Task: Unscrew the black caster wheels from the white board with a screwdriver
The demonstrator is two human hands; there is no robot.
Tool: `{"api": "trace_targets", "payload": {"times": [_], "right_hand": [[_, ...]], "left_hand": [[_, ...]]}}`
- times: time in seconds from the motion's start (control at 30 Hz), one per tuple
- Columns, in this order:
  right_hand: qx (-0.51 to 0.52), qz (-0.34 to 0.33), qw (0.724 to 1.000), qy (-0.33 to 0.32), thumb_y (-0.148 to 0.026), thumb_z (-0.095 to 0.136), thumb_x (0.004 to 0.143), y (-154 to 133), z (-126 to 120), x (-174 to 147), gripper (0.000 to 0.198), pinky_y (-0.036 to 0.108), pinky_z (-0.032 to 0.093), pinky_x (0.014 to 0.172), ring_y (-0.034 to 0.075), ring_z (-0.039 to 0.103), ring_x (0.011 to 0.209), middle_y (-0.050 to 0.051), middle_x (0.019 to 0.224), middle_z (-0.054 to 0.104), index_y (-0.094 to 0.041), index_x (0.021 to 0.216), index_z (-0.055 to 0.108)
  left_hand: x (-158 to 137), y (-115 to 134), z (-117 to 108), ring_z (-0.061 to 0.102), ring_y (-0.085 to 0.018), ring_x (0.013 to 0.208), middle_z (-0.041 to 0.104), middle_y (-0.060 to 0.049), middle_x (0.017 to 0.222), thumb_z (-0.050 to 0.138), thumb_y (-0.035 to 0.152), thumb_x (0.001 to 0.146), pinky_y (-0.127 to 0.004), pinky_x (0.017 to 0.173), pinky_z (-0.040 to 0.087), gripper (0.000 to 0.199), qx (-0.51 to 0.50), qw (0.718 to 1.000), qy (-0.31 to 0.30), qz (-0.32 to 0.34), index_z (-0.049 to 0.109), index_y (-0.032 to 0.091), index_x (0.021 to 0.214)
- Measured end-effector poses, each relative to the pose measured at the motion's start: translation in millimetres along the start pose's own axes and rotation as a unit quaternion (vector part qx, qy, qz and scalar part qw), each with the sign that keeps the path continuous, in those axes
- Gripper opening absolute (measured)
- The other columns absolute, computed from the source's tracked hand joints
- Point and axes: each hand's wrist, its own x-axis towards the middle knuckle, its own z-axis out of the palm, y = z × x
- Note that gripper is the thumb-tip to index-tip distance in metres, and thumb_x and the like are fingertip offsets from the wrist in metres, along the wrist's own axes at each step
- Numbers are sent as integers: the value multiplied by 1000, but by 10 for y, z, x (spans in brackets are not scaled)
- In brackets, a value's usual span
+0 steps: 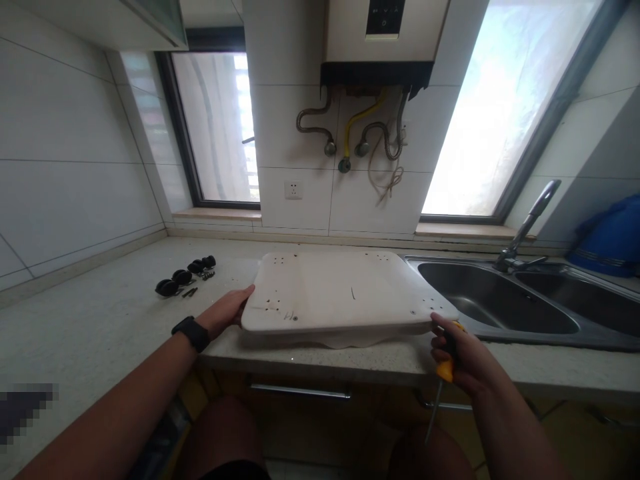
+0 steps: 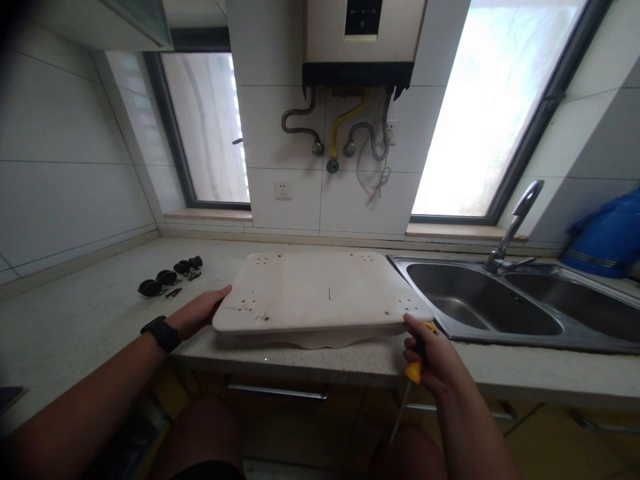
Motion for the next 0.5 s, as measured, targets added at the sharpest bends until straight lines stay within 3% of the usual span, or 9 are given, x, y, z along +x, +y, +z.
{"api": "trace_targets", "payload": {"times": [0.1, 0.2, 0.5], "right_hand": [[5, -25, 999, 24, -25, 99, 58, 48, -110, -178, 51, 12, 33, 30, 3, 47, 45, -8, 73, 50, -19, 90, 60], [15, -57, 997, 47, -28, 102, 51, 101, -153, -315, 59, 13, 34, 30, 3, 47, 45, -9, 74, 50, -20, 92, 61], [-6, -91, 994, 66, -35, 102, 49, 121, 4, -317, 65, 14, 34, 32, 4, 48, 48, -9, 75, 52, -23, 94, 57]], "left_hand": [[3, -34, 134, 72, -23, 85, 77, -11, 104, 62, 51, 99, -31, 74, 58, 41, -76, 996, -48, 9, 69, 17, 122], [-5, -58, 229, 72, -21, 75, 77, -11, 106, 55, 52, 103, -29, 61, 58, 43, -103, 990, -96, 7, 64, 21, 131], [17, -165, 302, 66, -17, 68, 69, -6, 96, 73, 46, 93, -24, 45, 53, 57, -73, 993, -85, 27, 54, 19, 140]]}}
